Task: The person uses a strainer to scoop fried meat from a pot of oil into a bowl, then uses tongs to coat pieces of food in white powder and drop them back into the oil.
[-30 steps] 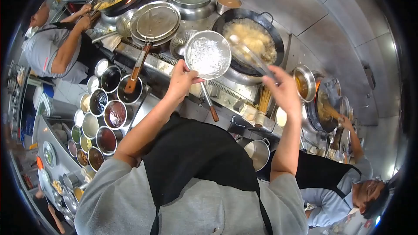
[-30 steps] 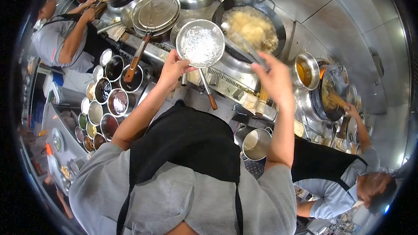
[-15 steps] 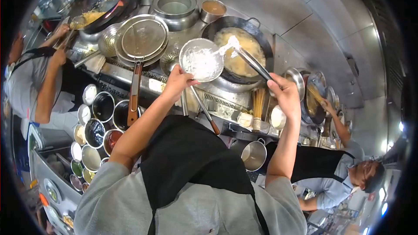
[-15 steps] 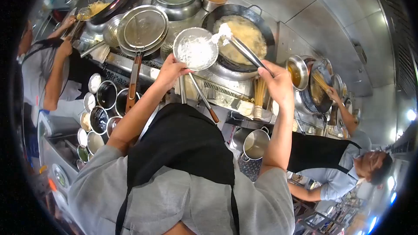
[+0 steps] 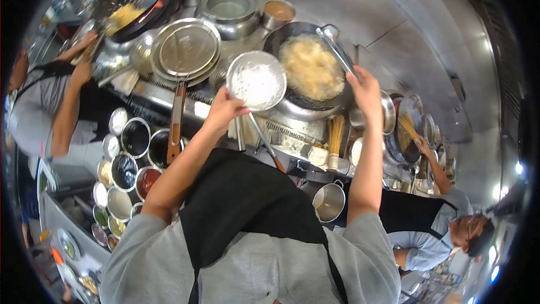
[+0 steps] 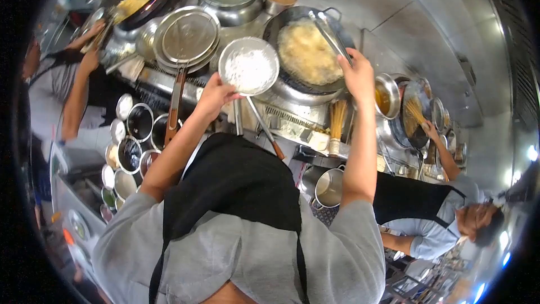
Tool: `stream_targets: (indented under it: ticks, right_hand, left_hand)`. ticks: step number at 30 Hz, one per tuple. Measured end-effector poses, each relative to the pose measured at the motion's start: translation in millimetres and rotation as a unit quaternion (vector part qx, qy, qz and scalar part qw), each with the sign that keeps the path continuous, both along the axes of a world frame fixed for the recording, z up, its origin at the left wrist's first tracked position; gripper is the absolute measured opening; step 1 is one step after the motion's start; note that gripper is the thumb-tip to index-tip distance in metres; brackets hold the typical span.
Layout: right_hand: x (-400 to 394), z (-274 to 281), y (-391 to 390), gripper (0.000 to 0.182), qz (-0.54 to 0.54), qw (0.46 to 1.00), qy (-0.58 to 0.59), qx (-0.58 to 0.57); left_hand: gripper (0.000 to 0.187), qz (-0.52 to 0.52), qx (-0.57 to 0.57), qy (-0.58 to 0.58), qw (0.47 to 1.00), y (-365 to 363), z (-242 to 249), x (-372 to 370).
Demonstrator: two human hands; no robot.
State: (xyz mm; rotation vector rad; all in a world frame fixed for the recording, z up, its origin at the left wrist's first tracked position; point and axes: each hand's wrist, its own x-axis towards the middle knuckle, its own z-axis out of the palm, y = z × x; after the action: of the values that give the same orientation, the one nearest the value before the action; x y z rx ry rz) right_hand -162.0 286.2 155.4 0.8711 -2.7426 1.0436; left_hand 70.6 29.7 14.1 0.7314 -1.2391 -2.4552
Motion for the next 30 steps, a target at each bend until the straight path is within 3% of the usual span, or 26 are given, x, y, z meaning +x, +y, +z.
stream_targets:
  ticks: [2,6,10,11,17,20,24,26,30]
  right_hand:
    - [42.2,18.9,2.6,0.04,0.073,0.992,-0.101,0.005]
    - [103.2,4.3,-13.4,0.039,0.101,0.982,-0.136,0.079]
    - [122.8,-36.4,-23.9,0.036,0.124,0.984,-0.006,0.127]
    - [123.9,-26.9,-20.1,0.033,0.108,0.984,-0.045,0.132]
    - [85.8,1.7,34.4,0.031,0.067,0.996,-0.051,-0.016]
    - [64.6,24.1,41.7,0.032,0.004,0.998,-0.013,0.067]
    - [-8.5,-48.4,32.8,0.037,-0.028,0.998,-0.04,0.04]
    - [-6.3,-47.6,26.5,0.04,-0.085,0.994,-0.012,0.067]
    - [6.2,-28.0,28.5,0.04,-0.076,0.997,-0.01,0.023]
  left_hand:
    - [0.024,0.011,-0.009,0.009,1.0,-1.5,-6.4,-4.1]
    - [0.024,-0.003,-0.092,0.013,0.996,7.8,1.8,-14.8]
    - [0.023,-0.034,-0.144,0.024,0.989,18.1,3.8,-24.4]
    - [0.023,-0.021,-0.139,0.023,0.99,18.8,3.9,-26.8]
    - [0.023,-0.003,-0.057,0.028,0.998,21.6,-5.0,-39.3]
    - [0.023,0.003,-0.039,0.024,0.999,23.7,-16.7,-43.8]
    - [0.026,0.004,-0.039,0.001,0.999,28.5,-18.0,-51.5]
    - [0.024,0.006,-0.042,0.002,0.999,27.8,-13.2,-55.7]
    - [0.024,0.018,-0.069,0.015,0.997,25.5,-7.9,-56.9]
